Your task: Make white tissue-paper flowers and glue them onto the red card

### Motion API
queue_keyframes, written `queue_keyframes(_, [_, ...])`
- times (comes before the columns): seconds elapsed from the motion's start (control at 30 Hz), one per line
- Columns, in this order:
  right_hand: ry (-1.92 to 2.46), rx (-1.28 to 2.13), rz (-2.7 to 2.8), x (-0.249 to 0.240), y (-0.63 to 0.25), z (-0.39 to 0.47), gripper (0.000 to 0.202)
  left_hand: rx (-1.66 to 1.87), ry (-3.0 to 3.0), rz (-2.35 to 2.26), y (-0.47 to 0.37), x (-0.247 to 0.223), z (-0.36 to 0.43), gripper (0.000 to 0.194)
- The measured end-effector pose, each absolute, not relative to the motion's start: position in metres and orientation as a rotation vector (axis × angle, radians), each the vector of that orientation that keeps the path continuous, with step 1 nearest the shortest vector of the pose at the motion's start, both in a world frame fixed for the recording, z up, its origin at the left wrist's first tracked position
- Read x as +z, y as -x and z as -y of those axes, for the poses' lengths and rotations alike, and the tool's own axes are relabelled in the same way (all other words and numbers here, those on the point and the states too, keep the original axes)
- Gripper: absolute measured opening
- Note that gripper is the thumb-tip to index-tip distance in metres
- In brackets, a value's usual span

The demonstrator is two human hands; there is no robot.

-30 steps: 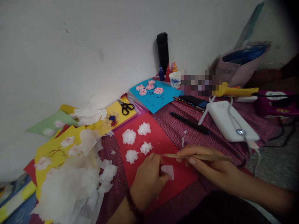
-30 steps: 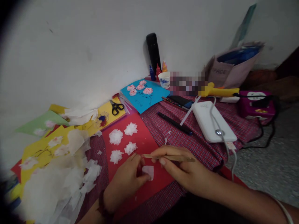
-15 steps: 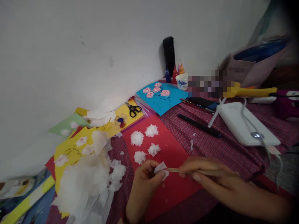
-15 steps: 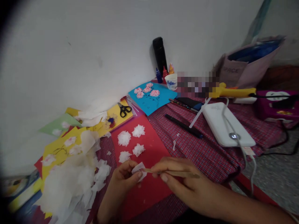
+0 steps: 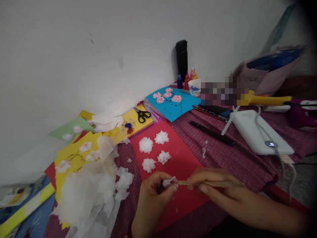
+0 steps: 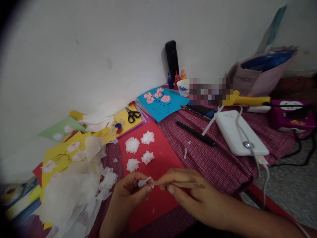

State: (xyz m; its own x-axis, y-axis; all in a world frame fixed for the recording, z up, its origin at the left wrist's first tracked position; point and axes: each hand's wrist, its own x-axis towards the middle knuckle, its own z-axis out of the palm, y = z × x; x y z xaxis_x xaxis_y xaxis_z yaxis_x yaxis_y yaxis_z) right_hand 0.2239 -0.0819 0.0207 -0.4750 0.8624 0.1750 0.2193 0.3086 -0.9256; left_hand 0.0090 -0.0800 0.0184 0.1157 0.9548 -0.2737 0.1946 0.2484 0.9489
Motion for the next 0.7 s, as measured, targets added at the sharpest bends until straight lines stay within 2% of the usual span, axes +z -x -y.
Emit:
queue_keyframes(0.1, [0.966,1.183,1.883,0.021,-0.223,0.082,0.025,0.846,-1.22,-1.322,-0.002,0.022,0.084,0.007])
queue_keyframes(0.23, [0.967,1.211,1.841,0.02,-0.222,0.08,0.025,0.902,-1.119,-1.316,0.01,0.023,0.086,0.02])
queue_keyframes(0.47, [0.966,1.209,1.739,0.012,-0.217,0.078,0.026,0.967,-0.847,-1.071,0.004,0.013,0.078,0.02])
queue_keyframes(0.7, [0.926,1.165,1.582,0.003,-0.206,0.076,0.02,1.013,-0.961,-1.218,-0.002,0.013,0.077,0.017])
